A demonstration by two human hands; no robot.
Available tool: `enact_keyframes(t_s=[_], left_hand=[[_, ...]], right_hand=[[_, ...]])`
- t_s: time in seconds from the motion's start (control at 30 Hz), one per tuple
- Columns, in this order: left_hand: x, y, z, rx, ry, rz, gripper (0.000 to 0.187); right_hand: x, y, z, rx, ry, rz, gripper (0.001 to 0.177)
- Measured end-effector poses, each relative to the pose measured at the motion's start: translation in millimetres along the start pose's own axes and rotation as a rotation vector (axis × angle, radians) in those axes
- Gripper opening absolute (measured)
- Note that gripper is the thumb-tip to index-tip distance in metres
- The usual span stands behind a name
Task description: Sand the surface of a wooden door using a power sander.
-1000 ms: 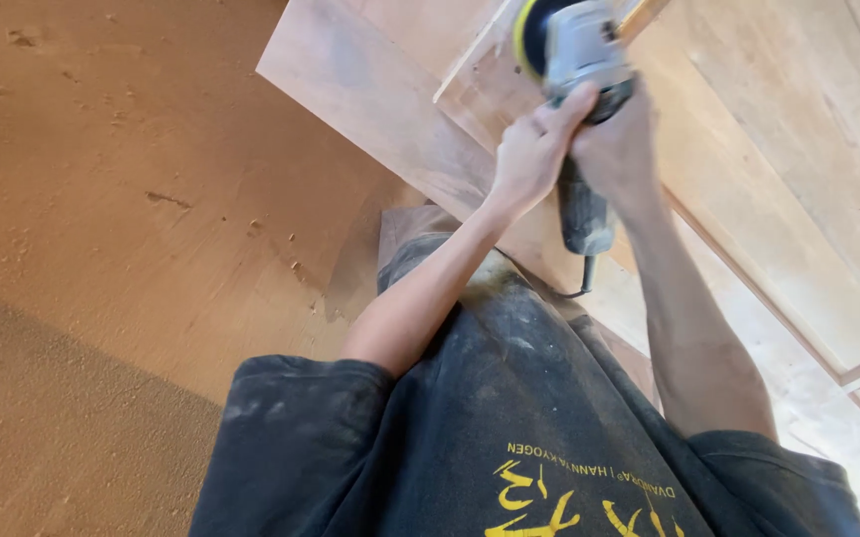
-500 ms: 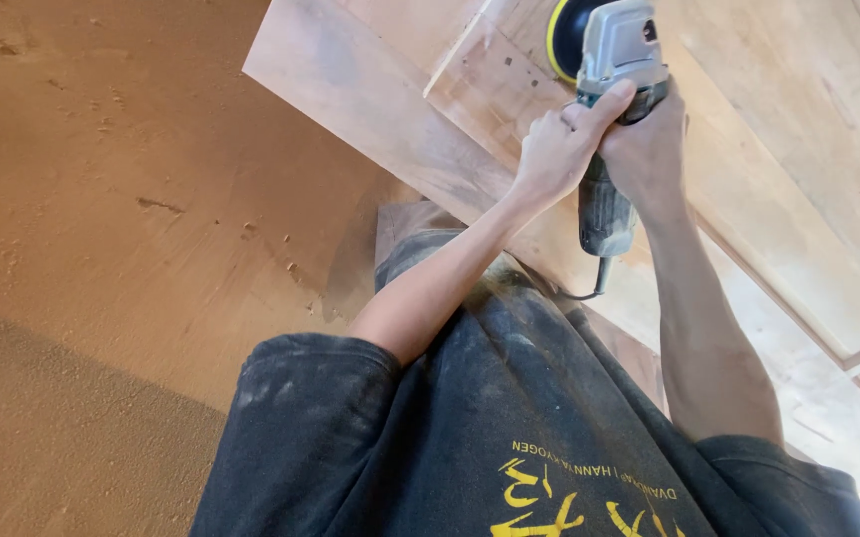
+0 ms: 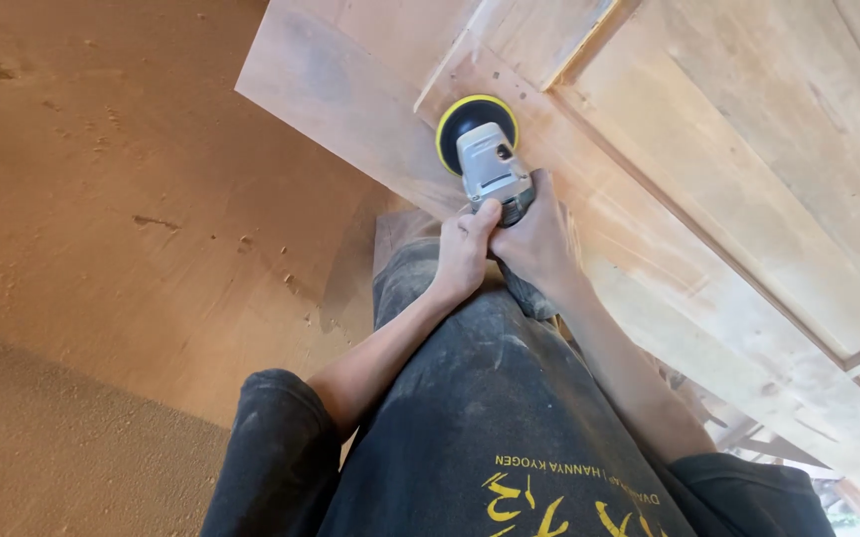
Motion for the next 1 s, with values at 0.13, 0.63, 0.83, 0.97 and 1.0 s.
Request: enact_keyframes(t_s=[0.13, 0.63, 0.83, 0.97, 1.0], left_hand=[[-26.7, 9.4, -0.8, 0.095, 0.057, 0.047, 0.057], [-25.5, 20.1, 0.3, 0.191, 0.078, 0.191, 0.062], [-37.6, 2.1, 17.1, 0.222, 0.06, 0.302, 0.064], [-58.9, -12.5, 34.2, 0.251, 0.151, 0.49, 0.073], [-57.4, -13.2, 35.8, 0.259, 0.195, 0.526, 0.074]], right_hand=[[8.2, 16.3, -26.7, 0.02, 0.06, -0.086, 0.052], [4.4, 10.0, -12.9, 0.04, 0.159, -0.146, 0.049], [15.2, 1.5, -35.9, 0.086, 0.113, -0.173, 0.047], [25.8, -12.3, -72.4, -0.006, 0.082, -0.203, 0.049], [23.9, -16.6, -69.5, -0.012, 0.105, -0.211, 0.051]])
Point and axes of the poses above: each hand's wrist, its own y-axis towards the middle knuckle, its own x-axis out of the back of the hand, z = x × y, the point moved 7 cm from there along y, towards the middle knuckle, and after that the axes turned 7 degrees about y, right-handed, at the moved point
